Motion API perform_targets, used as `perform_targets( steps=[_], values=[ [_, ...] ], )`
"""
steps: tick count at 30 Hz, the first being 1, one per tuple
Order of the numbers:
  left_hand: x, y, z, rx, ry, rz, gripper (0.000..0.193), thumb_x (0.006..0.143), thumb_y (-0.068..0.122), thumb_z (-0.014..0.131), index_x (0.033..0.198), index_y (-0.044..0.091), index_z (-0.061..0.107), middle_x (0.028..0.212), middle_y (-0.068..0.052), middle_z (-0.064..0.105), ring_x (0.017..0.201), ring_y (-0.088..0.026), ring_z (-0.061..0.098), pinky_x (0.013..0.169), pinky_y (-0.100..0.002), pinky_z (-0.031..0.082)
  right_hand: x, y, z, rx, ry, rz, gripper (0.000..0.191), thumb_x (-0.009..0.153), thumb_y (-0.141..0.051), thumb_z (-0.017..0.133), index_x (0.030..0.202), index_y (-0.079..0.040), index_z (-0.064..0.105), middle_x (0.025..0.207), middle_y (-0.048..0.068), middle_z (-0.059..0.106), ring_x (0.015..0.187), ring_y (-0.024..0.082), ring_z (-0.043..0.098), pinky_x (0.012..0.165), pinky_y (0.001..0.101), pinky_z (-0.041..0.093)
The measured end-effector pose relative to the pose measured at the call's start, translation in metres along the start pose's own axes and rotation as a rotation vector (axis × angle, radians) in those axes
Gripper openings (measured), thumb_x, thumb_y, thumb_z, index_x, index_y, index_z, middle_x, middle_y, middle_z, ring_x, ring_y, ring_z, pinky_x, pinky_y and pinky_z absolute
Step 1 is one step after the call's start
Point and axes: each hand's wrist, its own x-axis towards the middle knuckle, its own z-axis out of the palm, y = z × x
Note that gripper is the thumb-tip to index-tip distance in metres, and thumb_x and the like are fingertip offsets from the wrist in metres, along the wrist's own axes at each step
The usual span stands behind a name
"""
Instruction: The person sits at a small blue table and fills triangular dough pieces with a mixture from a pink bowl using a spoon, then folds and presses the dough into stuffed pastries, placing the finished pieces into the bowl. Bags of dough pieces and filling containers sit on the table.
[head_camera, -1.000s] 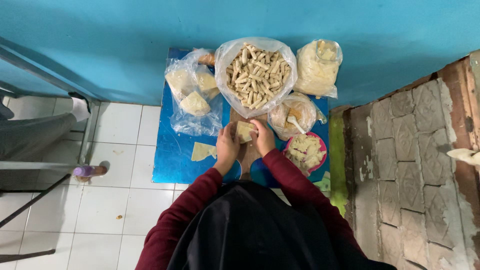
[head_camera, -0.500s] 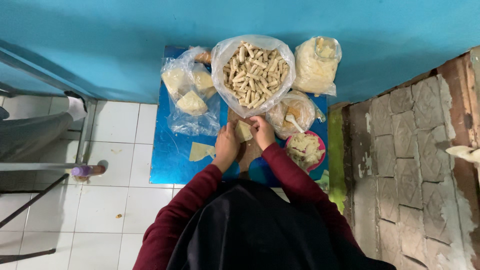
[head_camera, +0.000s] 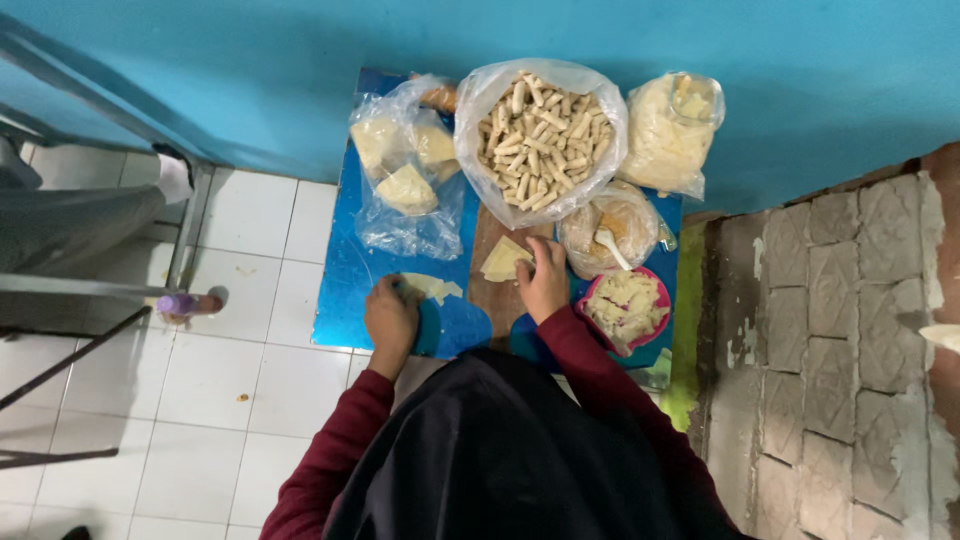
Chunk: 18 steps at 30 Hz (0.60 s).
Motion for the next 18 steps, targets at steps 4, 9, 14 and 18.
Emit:
perform_targets(
  steps=[4,9,14,18],
  values=[
    [0.002,-0.005,0.010,-0.077,-0.189,-0.049,0.022,0.082,0.019,0.083,0.098,0.009,0.071,0.094,-0.015,0.073,0.089,-0.036,0.069,0.075,-0.047,0.055,-0.007,-0.022,0.000,0.089,-0.157,0.009,0.042,0.090,-0.010,0.075,0.130,-0.006,0.063,0.121,0.019,0.064,0.108,0.038,0.065,0.089,0.0423,0.054],
    [-0.002,0.020,0.023,-0.482,-0.398,-0.039,0.024,0.088,0.009,0.075,0.110,0.007,0.065,0.096,-0.012,0.077,0.087,-0.022,0.077,0.074,-0.033,0.057,-0.011,-0.032,0.008,0.476,-0.439,-0.012,0.057,0.083,-0.014,0.081,0.134,-0.002,0.058,0.123,0.017,0.065,0.102,0.026,0.066,0.087,0.0365,0.054],
    [-0.001,0.051,0.037,-0.800,-0.462,0.062,0.050,0.083,0.003,0.079,0.128,0.005,0.056,0.105,-0.010,0.073,0.093,-0.019,0.070,0.077,-0.032,0.057,-0.015,-0.009,0.017,0.576,-0.489,0.354,0.025,0.095,-0.021,0.078,0.109,-0.003,0.069,0.093,0.008,0.074,0.083,0.013,0.066,0.075,0.0312,0.054],
    [0.003,0.062,0.051,-0.714,-0.512,0.005,0.047,0.094,0.004,0.068,0.138,0.007,0.054,0.099,-0.011,0.075,0.085,-0.021,0.074,0.076,-0.033,0.059,-0.017,0.008,0.009,0.332,-0.392,0.413,0.022,0.097,-0.024,0.073,0.098,-0.002,0.071,0.079,0.012,0.074,0.070,0.021,0.069,0.066,0.0353,0.054]
  ],
)
